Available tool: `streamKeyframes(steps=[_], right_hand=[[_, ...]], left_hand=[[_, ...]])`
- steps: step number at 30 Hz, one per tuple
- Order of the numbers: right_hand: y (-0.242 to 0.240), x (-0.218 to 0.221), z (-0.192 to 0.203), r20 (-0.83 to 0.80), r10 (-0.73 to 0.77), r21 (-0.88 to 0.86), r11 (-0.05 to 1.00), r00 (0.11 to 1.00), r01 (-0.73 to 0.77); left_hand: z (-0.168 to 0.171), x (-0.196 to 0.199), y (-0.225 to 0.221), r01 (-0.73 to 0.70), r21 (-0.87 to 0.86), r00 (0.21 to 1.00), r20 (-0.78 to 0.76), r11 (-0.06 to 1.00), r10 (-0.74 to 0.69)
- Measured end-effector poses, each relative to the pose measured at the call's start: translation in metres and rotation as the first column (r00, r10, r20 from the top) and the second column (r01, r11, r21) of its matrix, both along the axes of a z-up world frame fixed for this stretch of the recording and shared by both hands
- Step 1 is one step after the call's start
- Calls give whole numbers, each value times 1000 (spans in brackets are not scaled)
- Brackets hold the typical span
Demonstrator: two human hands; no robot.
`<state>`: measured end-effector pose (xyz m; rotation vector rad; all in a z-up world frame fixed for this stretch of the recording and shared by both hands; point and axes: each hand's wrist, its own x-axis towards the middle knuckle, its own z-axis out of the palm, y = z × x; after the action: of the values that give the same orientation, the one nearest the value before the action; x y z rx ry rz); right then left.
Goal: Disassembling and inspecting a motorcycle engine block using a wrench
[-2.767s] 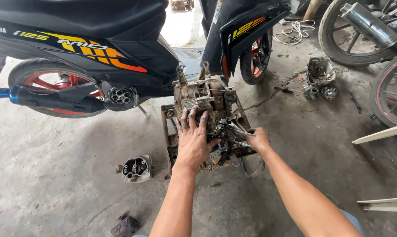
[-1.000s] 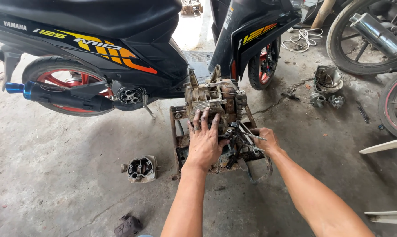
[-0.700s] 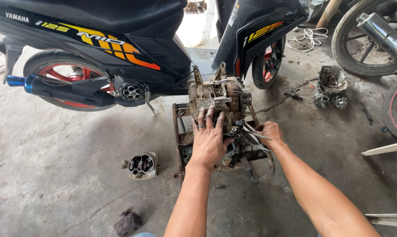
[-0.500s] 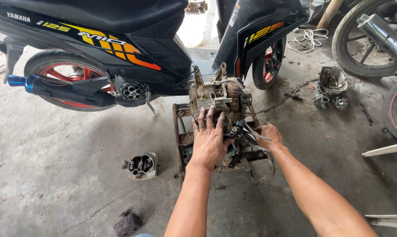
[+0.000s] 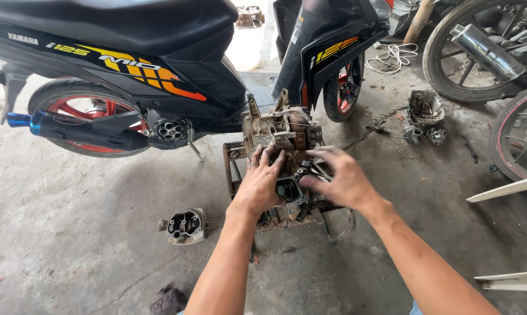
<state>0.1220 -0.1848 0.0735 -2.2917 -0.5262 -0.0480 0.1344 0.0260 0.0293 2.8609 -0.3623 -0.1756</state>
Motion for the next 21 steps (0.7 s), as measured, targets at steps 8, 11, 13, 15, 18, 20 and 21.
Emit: streamKeyframes(steps=[8,11,13,15,18,20,21], right_hand=[[31,9,-37,164,170,-286,951,972,-118],[32,5,-28,167,183,-367,924,969,-111],[33,4,-36,147,200,-440,890,969,-117],[34,11,-58,340,193,-476,879,920,-8],[32,6,-53,320,174,-419,908,931,-25],[33,8,-56,329,167,-405,914,929,-20],[33,8,-58,340,159,-389,921,927,-16]], left_hand=[[-24,-53,23,35,-421,915,377,906,140],[-24,-57,20,7,-503,936,309,864,172],[-29,-61,19,-5,-516,948,270,857,169],[-48,-55,22,-13,-331,903,401,944,153],[-68,-50,17,-40,-326,869,456,945,194],[-61,-53,16,-45,-327,863,464,944,202],[-57,-55,15,-52,-326,856,473,944,210]])
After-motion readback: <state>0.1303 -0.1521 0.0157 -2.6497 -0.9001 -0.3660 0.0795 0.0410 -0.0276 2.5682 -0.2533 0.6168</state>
